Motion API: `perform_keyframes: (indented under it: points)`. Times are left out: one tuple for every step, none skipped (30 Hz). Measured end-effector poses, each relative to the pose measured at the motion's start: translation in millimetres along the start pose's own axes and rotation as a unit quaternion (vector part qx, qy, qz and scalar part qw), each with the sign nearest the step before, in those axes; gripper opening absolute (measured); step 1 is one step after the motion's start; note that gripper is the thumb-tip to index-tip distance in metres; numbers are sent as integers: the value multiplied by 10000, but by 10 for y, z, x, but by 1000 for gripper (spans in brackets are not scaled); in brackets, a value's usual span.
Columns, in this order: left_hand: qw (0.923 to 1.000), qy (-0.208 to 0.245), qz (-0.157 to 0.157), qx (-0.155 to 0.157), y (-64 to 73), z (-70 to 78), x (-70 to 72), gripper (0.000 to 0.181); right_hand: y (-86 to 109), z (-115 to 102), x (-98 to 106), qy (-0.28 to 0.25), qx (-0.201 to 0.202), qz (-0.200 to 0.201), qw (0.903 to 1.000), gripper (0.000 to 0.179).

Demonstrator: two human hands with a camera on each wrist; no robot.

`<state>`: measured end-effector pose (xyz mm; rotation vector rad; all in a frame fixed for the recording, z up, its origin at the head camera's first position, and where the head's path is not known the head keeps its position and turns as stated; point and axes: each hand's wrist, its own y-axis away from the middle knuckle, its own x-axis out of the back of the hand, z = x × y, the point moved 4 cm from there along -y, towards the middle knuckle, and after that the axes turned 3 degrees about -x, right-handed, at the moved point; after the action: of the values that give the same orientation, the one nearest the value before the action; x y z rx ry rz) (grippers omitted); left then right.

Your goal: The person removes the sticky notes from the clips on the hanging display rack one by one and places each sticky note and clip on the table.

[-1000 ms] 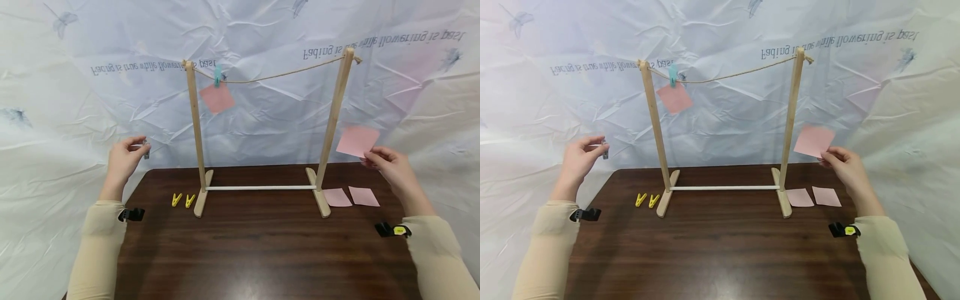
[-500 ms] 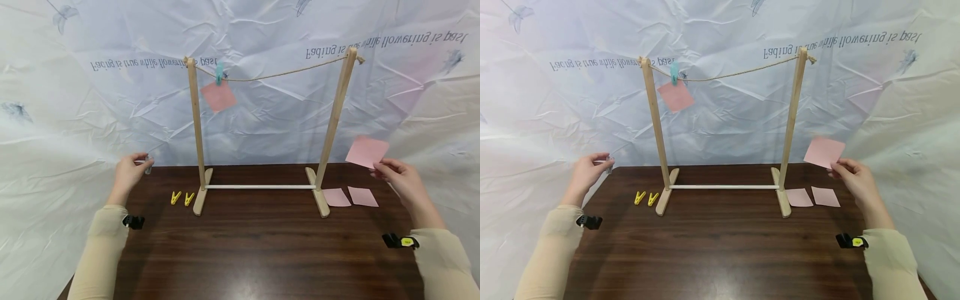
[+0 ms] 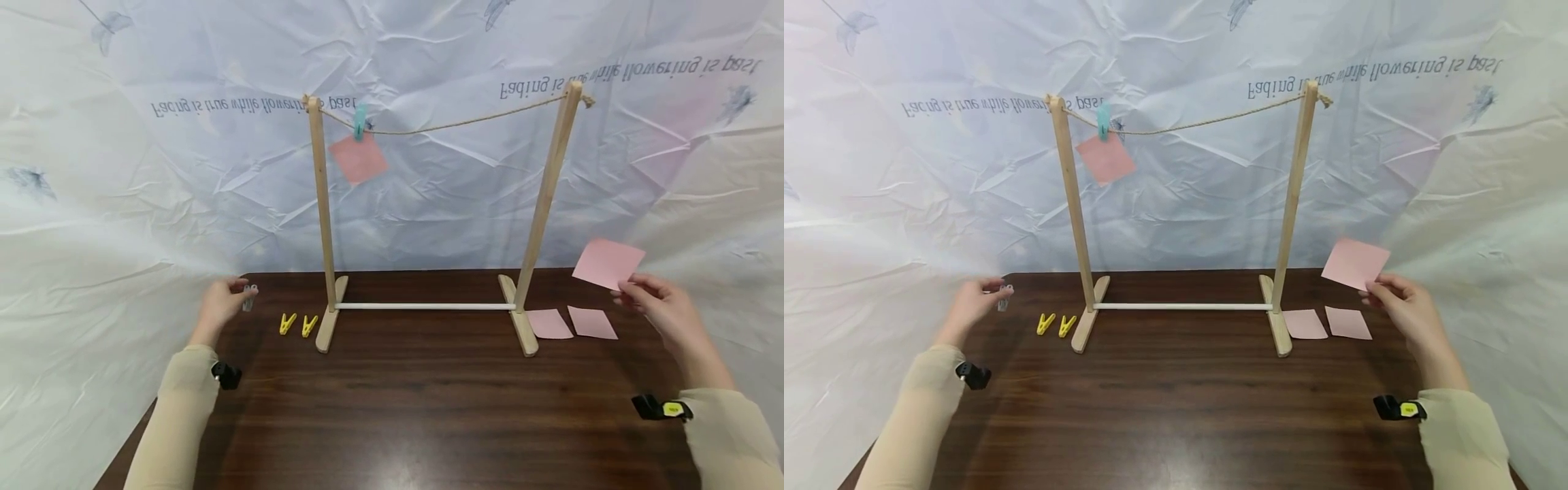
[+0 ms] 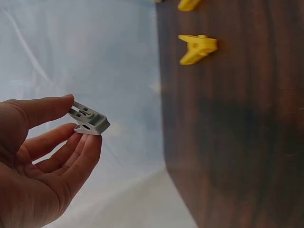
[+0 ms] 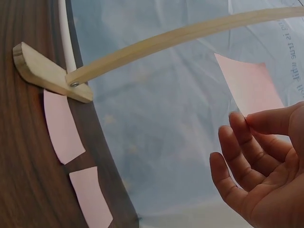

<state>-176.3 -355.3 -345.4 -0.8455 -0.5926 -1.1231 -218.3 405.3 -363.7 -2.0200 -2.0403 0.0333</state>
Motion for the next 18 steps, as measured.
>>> perform_keyframes:
  points:
    - [10000,-16,-59,71,3,-26,-19,47,3,22,6,0,-18,-16,10000,15]
    - [9999,-33,-97,129,8,-50,-31,47,9,44,12,-26,-44,-27,10000,15]
    - [9997,-32,-141,179,11,-69,-45,47,14,66,17,-55,-83,-33,9999,14]
    - [9996,-17,-183,229,17,-84,-58,47,23,88,24,-119,-116,-48,9999,14]
    - [9994,-40,-217,253,21,-97,-70,47,32,111,32,-158,-139,-53,9998,15]
    - [9993,-47,-254,270,26,-106,-84,48,42,132,41,-154,-152,-52,9998,16]
    - [9991,-68,-310,291,35,-115,-102,48,53,152,52,-125,-165,-44,9998,16]
    - [9988,-86,-371,310,46,-125,-122,49,65,171,66,-17,-184,-22,9998,16]
    - [9985,-105,-425,322,57,-132,-146,49,74,190,80,26,-207,-18,9998,17]
    - [9982,-114,-474,348,70,-140,-173,49,83,209,95,104,-223,-5,9997,17]
    - [9978,-127,-530,378,83,-154,-201,49,91,228,110,194,-249,8,9995,17]
    - [9973,-135,-584,414,97,-163,-232,49,98,246,125,268,-280,20,9992,17]
    - [9968,-149,-637,454,109,-177,-265,49,105,266,139,300,-336,14,9990,16]
    - [9963,-181,-679,489,120,-191,-299,49,112,287,153,382,-388,19,9985,15]
    - [9959,-217,-711,524,129,-204,-330,48,119,306,163,435,-420,8,9982,14]
    - [9954,-248,-739,554,134,-218,-361,48,125,325,172,516,-440,-1,9977,15]
    - [9950,-283,-765,576,138,-227,-388,48,133,344,182,522,-483,-20,9975,15]
    - [9946,-303,-784,603,142,-235,-417,48,140,362,192,532,-516,-40,9972,15]
